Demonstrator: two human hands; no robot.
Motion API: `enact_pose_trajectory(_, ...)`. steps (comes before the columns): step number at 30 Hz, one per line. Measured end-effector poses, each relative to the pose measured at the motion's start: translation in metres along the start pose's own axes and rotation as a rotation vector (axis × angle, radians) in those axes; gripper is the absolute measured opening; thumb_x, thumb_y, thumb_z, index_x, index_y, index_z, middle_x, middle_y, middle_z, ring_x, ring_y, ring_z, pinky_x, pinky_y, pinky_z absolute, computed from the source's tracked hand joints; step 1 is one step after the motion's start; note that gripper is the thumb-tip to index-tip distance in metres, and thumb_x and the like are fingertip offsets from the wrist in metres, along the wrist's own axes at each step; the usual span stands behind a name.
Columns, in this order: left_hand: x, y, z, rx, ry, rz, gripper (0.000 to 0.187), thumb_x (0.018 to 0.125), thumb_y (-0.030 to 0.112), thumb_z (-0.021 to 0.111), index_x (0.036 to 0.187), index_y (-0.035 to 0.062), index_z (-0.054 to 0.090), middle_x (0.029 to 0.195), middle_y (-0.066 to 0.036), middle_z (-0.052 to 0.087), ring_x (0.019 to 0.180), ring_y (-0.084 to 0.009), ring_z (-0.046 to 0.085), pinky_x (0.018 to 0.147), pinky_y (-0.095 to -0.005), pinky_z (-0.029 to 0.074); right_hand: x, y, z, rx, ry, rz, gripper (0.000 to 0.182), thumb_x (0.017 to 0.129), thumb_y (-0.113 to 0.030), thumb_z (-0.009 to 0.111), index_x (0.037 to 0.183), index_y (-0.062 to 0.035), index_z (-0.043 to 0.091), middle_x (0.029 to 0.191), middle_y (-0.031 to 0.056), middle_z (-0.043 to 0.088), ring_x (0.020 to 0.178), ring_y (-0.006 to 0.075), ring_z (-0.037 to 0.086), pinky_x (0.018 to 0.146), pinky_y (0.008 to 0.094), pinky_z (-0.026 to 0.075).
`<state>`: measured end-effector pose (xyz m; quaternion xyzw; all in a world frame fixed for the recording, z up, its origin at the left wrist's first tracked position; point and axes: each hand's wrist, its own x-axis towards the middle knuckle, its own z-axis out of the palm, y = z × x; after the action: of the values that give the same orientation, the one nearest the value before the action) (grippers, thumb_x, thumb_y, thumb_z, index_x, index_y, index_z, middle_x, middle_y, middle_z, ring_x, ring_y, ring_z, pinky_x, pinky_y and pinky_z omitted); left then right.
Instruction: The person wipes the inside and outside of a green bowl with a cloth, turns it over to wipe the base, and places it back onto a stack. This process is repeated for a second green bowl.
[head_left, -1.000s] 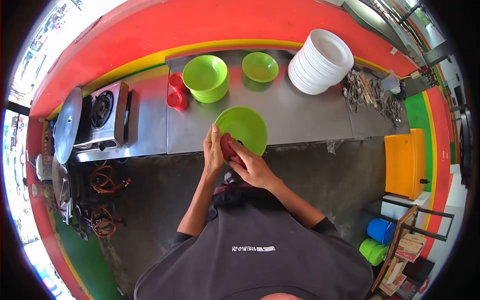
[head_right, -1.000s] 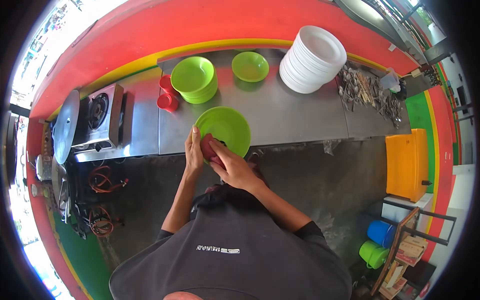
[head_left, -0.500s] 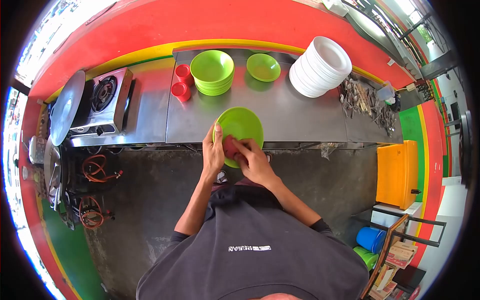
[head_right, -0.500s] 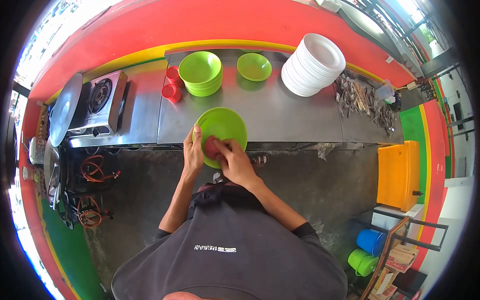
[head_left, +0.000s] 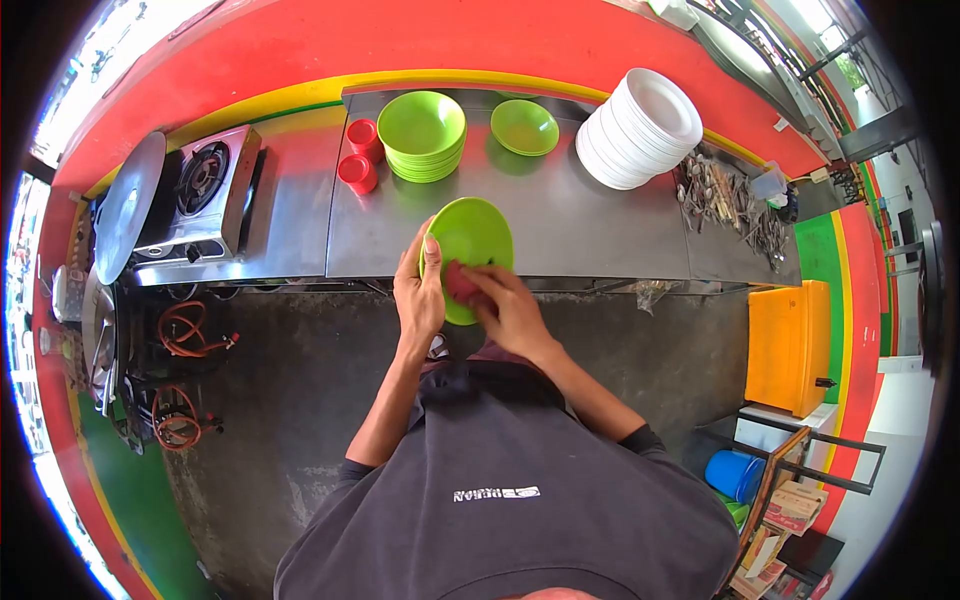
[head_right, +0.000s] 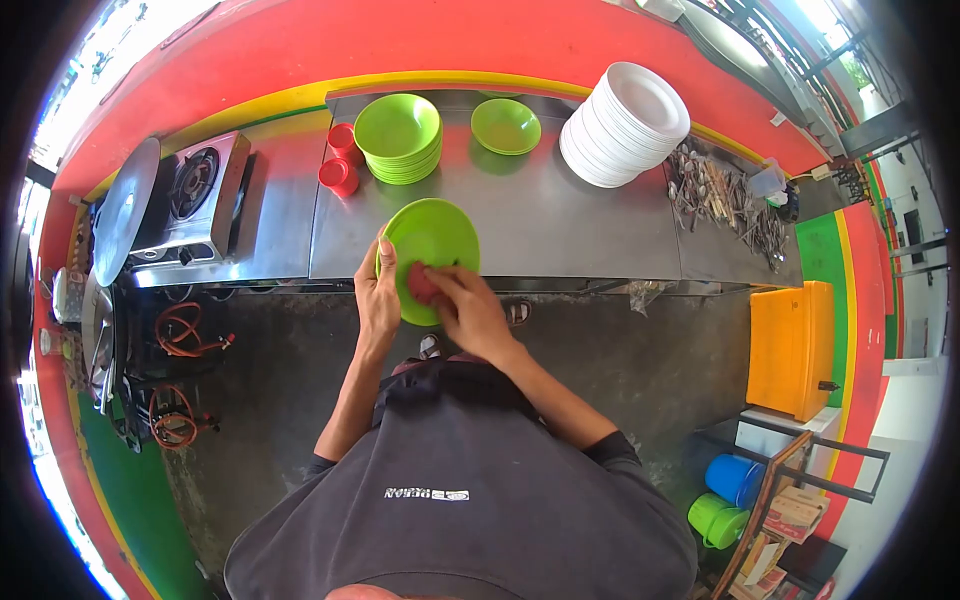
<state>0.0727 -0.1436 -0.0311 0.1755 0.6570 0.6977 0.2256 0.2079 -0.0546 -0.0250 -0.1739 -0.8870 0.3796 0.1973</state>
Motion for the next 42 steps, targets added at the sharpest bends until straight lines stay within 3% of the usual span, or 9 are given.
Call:
enact_pose_trajectory(4,-0.005,0.004,0.010,-0.056,-0.037,-0.098,0.055,0.109,0.044,0.047,0.141,-0.0004,0.058,0.122,-0.011,0.068,0.115,-0.0182,0.060,0.101,-0.0316,0.046,0.006,-0.020,0.011,0.521,-0.074,0.178,0.045,0.092,0.003,0.061,0.136,-0.0017,0.058,0.127,0.0163,0.061,0.115,0.0320,0.061,0.098,0.0384,0.050)
enact_pose_trajectory(8,-0.005,0.006,0.011,-0.143,-0.100,-0.151,0.056,0.109,0.045,0.046,0.136,-0.0020,0.060,0.118,-0.009,0.068,0.109,-0.0147,0.059,0.096,-0.0300,0.048,0.006,-0.009,-0.001,0.372,-0.070,0.021,0.040,0.093,0.000,0.062,0.133,-0.0001,0.058,0.126,0.0163,0.061,0.115,0.0329,0.061,0.099,0.0387,0.049)
enact_pose_trajectory(12,-0.003,0.007,0.010,-0.156,-0.188,-0.169,0.055,0.109,0.046,0.045,0.132,-0.0008,0.062,0.114,-0.007,0.068,0.103,-0.0122,0.060,0.092,-0.0285,0.049,-0.017,0.015,-0.027,-0.116,-0.162,-0.133,0.050,0.082,0.000,0.069,0.131,-0.0105,0.065,0.128,0.0107,0.062,0.120,0.0331,0.059,0.103,0.0442,0.047)
enact_pose_trajectory(17,-0.015,0.005,0.017,-0.124,-0.344,-0.289,0.057,0.109,0.046,0.046,0.135,-0.0017,0.060,0.114,-0.006,0.069,0.102,-0.0117,0.061,0.090,-0.0279,0.051,-0.002,0.034,-0.042,-0.371,0.137,-0.085,0.056,0.077,0.006,0.067,0.129,-0.0139,0.068,0.125,0.0083,0.059,0.111,0.0332,0.057,0.100,0.0469,0.049)
enact_pose_trajectory(24,-0.022,-0.003,0.026,-0.188,-0.310,-0.260,0.055,0.111,0.044,0.043,0.140,-0.0007,0.058,0.119,-0.006,0.067,0.108,-0.0113,0.058,0.097,-0.0290,0.047,0.019,0.006,-0.012,0.185,0.321,0.002,0.048,0.081,0.005,0.069,0.128,-0.0015,0.059,0.121,0.0187,0.056,0.112,0.0393,0.056,0.097,0.0437,0.047)
enact_pose_trajectory(31,-0.007,0.017,0.000,-0.262,-0.157,-0.182,0.053,0.111,0.044,0.042,0.121,-0.0029,0.064,0.105,-0.003,0.067,0.094,-0.0097,0.058,0.084,-0.0266,0.049,0.004,-0.034,-0.031,0.239,-0.257,0.053,0.037,0.087,-0.005,0.069,0.122,-0.0016,0.060,0.117,0.0164,0.060,0.113,0.0352,0.059,0.097,0.0416,0.048)
enact_pose_trajectory(35,0.004,0.022,-0.015,-0.191,-0.240,-0.083,0.054,0.111,0.045,0.040,0.126,-0.0015,0.063,0.111,-0.005,0.068,0.099,-0.0101,0.061,0.087,-0.0273,0.051,0.001,-0.031,-0.041,-0.042,-0.212,-0.219,0.050,0.082,0.001,0.066,0.132,-0.0060,0.061,0.126,0.0130,0.059,0.116,0.0352,0.058,0.099,0.0448,0.049)
enact_pose_trajectory(39,0.002,0.042,-0.012,-0.182,-0.203,-0.034,0.053,0.111,0.043,0.042,0.128,-0.0019,0.062,0.109,-0.004,0.069,0.099,-0.0095,0.061,0.087,-0.0259,0.050,0.006,-0.018,-0.043,-0.420,-0.051,-0.151,0.062,0.081,0.004,0.063,0.142,-0.0076,0.056,0.139,0.0132,0.054,0.123,0.0360,0.054,0.105,0.0460,0.046)
enact_pose_trajectory(42,0.002,0.042,-0.007,-0.190,-0.138,0.018,0.052,0.110,0.042,0.043,0.133,-0.0022,0.060,0.115,-0.007,0.068,0.104,-0.0111,0.060,0.092,-0.0264,0.049,0.004,-0.023,-0.026,-0.338,0.017,-0.157,0.069,0.078,0.005,0.063,0.145,-0.0046,0.052,0.144,0.0141,0.051,0.122,0.0345,0.055,0.106,0.0443,0.045)
